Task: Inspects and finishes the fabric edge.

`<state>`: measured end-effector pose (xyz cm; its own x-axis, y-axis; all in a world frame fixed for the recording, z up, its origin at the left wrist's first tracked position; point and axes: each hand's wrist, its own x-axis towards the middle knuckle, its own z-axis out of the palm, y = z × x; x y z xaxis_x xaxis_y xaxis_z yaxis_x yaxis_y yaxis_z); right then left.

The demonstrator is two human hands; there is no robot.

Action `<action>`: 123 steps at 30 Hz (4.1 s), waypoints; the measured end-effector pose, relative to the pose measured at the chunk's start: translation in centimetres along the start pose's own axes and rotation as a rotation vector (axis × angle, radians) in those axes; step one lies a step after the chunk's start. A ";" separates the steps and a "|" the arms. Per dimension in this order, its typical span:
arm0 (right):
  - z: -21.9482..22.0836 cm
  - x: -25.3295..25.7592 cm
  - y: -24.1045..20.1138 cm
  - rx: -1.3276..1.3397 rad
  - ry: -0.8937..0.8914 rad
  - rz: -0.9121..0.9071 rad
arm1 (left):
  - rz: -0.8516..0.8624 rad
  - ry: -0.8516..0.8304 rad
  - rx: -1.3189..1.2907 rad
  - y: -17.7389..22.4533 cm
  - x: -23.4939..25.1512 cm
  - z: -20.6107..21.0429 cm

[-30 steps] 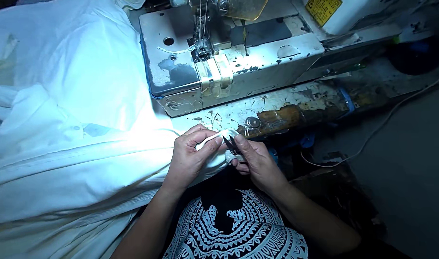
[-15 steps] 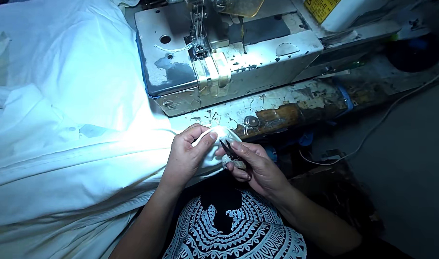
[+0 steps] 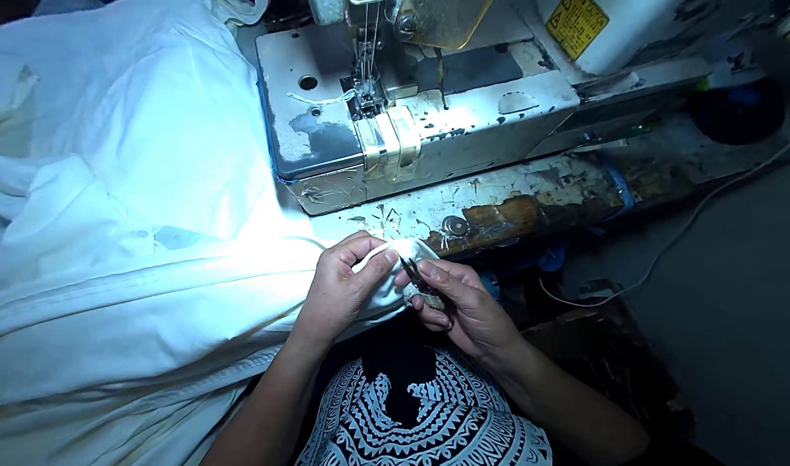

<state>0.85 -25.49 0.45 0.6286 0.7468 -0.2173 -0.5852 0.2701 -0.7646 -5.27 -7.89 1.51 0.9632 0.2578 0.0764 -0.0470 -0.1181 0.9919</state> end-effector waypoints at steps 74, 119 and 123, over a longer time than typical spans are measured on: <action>-2.2 0.6 -1.1 -0.924 0.077 -0.727 | -0.028 -0.019 0.049 0.5 0.0 0.1; -7.6 0.4 0.3 -1.229 0.534 -1.191 | 0.354 -0.238 0.127 9.7 -10.7 -11.8; -7.0 0.8 0.2 -1.290 0.530 -1.198 | 0.397 -0.268 -0.314 9.4 -11.3 -5.2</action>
<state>4.79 -29.10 -4.09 0.5888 0.2109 0.7803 0.7958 -0.3204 -0.5139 -18.02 -6.94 10.48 0.8873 -0.0048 0.4612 -0.4558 0.1446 0.8783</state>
